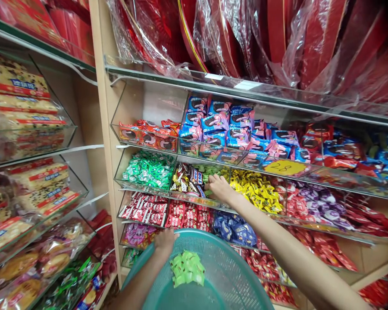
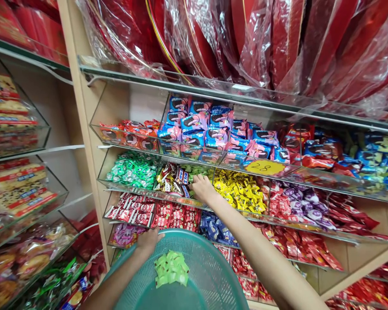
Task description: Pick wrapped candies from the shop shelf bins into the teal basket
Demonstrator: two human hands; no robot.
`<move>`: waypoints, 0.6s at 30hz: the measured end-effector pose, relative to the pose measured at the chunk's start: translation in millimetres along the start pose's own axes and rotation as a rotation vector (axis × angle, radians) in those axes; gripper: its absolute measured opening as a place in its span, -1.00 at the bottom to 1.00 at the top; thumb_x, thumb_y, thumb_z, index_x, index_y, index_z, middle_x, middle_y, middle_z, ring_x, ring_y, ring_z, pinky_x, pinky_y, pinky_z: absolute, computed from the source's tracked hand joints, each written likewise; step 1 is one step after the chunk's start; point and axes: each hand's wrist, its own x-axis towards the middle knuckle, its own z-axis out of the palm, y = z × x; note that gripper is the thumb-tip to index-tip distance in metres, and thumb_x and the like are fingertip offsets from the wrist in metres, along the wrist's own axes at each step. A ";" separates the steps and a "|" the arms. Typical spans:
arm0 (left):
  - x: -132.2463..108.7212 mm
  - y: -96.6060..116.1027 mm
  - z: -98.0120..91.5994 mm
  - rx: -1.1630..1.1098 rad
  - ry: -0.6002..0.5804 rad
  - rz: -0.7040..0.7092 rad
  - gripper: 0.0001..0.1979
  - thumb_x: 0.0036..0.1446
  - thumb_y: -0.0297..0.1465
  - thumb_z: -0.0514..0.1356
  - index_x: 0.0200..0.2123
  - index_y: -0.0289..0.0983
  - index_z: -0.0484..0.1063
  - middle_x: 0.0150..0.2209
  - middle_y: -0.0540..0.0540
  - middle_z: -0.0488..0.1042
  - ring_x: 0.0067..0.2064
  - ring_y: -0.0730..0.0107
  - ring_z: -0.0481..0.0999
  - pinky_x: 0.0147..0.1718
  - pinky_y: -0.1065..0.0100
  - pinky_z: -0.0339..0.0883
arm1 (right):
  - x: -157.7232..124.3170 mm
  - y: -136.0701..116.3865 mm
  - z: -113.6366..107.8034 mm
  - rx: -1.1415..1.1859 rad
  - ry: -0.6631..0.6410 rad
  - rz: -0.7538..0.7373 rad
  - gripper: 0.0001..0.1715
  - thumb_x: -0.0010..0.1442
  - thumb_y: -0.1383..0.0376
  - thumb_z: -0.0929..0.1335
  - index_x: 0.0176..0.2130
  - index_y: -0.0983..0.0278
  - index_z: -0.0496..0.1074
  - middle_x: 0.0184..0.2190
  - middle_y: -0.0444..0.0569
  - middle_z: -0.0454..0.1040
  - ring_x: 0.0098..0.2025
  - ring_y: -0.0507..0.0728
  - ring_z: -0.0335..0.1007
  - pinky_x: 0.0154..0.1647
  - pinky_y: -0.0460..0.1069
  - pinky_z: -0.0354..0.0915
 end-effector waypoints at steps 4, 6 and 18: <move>0.6 -0.3 0.9 -0.003 -0.015 -0.002 -0.66 0.14 -0.21 -0.05 -0.07 -0.11 0.35 -0.16 -0.19 0.50 -0.11 0.10 0.46 -0.22 0.19 0.31 | 2.1 -1.1 0.7 0.005 -0.008 -0.009 -0.76 -0.02 0.29 0.40 -0.25 0.22 0.46 -0.24 0.05 0.30 -0.15 0.18 0.13 -0.24 0.01 0.01; 0.6 -0.5 1.2 -0.005 -0.013 -0.004 -0.66 0.15 -0.20 -0.06 -0.07 -0.10 0.34 -0.16 -0.19 0.50 -0.11 0.12 0.46 -0.22 0.20 0.31 | 2.8 -1.9 0.3 0.003 -0.009 -0.013 -0.79 -0.01 0.31 0.39 -0.27 0.24 0.46 -0.23 0.06 0.30 -0.15 0.18 0.13 -0.25 0.01 0.01; -1.9 0.9 -3.0 0.009 -0.026 0.006 -0.66 0.15 -0.20 -0.07 -0.08 -0.12 0.34 -0.17 -0.20 0.50 -0.12 0.10 0.46 -0.24 0.20 0.32 | -6.7 -1.3 -22.5 -0.071 0.031 0.076 -0.82 0.04 0.35 0.34 -0.27 0.32 0.42 -0.25 0.12 0.33 -0.15 0.23 0.14 -0.28 0.04 0.02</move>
